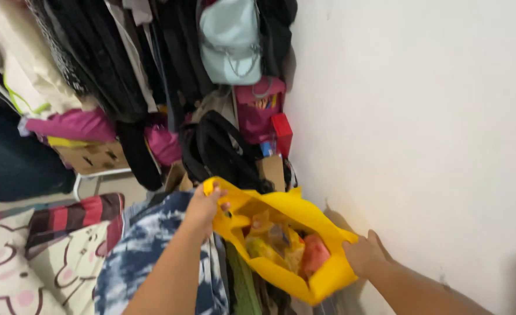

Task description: The person places a pile of clothes into a laundry basket, then moves to a green laundry basket to fold various garments. They fold an orange top, a yellow and white patterned top, a black top, a blue and white patterned top, a yellow top, a grey patterned top, and a blue top, stacking them in the basket.

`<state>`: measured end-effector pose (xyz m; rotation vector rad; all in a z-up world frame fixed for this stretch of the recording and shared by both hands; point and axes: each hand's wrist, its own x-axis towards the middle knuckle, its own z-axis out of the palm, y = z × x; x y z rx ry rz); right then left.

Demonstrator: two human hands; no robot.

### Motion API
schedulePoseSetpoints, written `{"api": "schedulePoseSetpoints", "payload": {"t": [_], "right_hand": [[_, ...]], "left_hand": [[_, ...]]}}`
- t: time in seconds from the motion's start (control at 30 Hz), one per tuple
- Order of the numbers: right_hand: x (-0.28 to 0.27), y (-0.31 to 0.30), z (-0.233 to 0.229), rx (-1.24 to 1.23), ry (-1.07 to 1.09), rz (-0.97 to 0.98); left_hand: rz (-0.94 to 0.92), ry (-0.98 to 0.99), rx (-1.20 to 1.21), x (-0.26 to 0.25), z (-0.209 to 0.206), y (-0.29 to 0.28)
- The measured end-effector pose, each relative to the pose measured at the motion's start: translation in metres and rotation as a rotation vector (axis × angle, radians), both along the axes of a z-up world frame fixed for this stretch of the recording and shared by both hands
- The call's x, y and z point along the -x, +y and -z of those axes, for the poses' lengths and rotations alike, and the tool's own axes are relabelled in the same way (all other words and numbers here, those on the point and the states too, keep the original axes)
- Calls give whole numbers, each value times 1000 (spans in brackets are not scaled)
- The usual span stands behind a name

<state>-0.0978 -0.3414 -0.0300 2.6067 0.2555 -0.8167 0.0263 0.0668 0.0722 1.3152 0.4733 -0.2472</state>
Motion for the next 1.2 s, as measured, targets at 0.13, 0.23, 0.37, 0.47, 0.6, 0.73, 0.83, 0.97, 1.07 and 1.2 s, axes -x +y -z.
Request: {"api": "schedulePoseSetpoints", "payload": {"t": [0.13,0.23,0.37,0.47,0.6,0.73,0.83,0.97,1.07,1.2], "right_hand": [[23,-3,6,4,88,-41],[24,-6,12,-62,77,-18],[13,-8,47,-501,201,212],[20,-1,76,-912,245,496],[18,5,85,-1138,269,972],[13,1,96,-1107,115,768],[17,14,110,-1278,-3,401],[41,30,114,-884,73,39],[50,25,78,-253,109,-240],[65,7,23,-23,121,-240]], "left_hand": [[40,32,-62,21,-19,4],[16,65,-58,30,-27,0],[16,56,-4,39,-24,1],[0,43,81,40,-13,3],[44,19,86,33,2,2],[98,73,109,47,-9,-28],[447,-146,306,62,-42,-88],[610,-451,4,59,-117,-136],[507,-285,72,51,-168,-107],[466,-291,84,46,-171,-43]]}}
